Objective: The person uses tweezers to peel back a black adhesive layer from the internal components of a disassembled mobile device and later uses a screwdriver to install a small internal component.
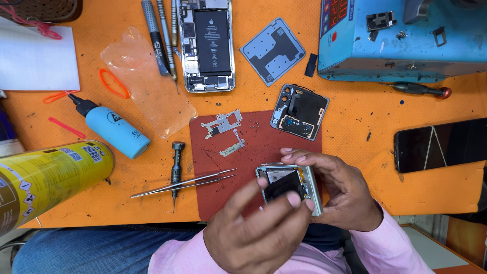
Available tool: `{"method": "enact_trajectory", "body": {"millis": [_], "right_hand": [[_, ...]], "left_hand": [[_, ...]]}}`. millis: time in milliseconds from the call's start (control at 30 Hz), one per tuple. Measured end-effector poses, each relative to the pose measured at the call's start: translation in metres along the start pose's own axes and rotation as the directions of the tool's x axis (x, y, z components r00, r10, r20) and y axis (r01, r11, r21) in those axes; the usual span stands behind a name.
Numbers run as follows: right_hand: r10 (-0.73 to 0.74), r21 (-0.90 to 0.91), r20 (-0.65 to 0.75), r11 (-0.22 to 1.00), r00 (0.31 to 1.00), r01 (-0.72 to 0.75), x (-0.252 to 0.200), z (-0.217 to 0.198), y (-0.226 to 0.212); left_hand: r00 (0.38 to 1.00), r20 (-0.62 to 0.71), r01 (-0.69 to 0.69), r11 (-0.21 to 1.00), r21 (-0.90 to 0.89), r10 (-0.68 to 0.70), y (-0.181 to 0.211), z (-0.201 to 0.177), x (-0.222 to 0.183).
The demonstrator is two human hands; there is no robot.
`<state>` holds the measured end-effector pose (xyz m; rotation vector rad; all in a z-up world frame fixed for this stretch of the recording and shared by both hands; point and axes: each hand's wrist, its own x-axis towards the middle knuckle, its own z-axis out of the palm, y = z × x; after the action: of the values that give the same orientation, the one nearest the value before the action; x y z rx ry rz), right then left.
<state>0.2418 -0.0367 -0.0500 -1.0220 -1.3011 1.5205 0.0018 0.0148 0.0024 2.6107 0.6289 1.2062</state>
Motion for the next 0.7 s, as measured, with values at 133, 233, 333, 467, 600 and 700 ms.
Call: {"method": "enact_trajectory", "body": {"millis": [133, 233, 333, 467, 600, 700], "right_hand": [[-0.035, -0.029, -0.005, 0.999, 0.999, 0.035, 0.003, 0.002, -0.002], [-0.040, -0.057, -0.001, 0.998, 0.999, 0.040, 0.005, 0.003, -0.004], [-0.037, -0.094, -0.002, 0.995, 0.999, 0.037, 0.006, 0.004, -0.006], [-0.048, -0.078, 0.001, 0.996, 0.999, 0.047, 0.008, 0.004, -0.008], [-0.036, -0.090, 0.015, 0.995, 0.999, 0.037, 0.007, 0.000, -0.007], [-0.013, -0.066, 0.018, 0.998, 1.000, 0.015, 0.006, 0.000, -0.007]], "left_hand": [[0.980, -0.039, -0.185, 0.964, 0.190, 0.196, -0.006, 0.012, -0.007], [0.982, 0.023, -0.189, 0.965, 0.182, 0.188, -0.008, 0.007, -0.012], [0.989, 0.052, -0.144, 0.983, 0.115, 0.139, -0.007, 0.007, -0.016], [0.992, 0.073, -0.106, 0.993, 0.055, 0.102, -0.005, 0.007, -0.019], [0.995, 0.070, -0.073, 0.996, 0.046, 0.069, -0.004, 0.011, -0.019], [0.996, 0.071, -0.046, 0.999, 0.016, 0.045, -0.003, 0.012, -0.019]]}}
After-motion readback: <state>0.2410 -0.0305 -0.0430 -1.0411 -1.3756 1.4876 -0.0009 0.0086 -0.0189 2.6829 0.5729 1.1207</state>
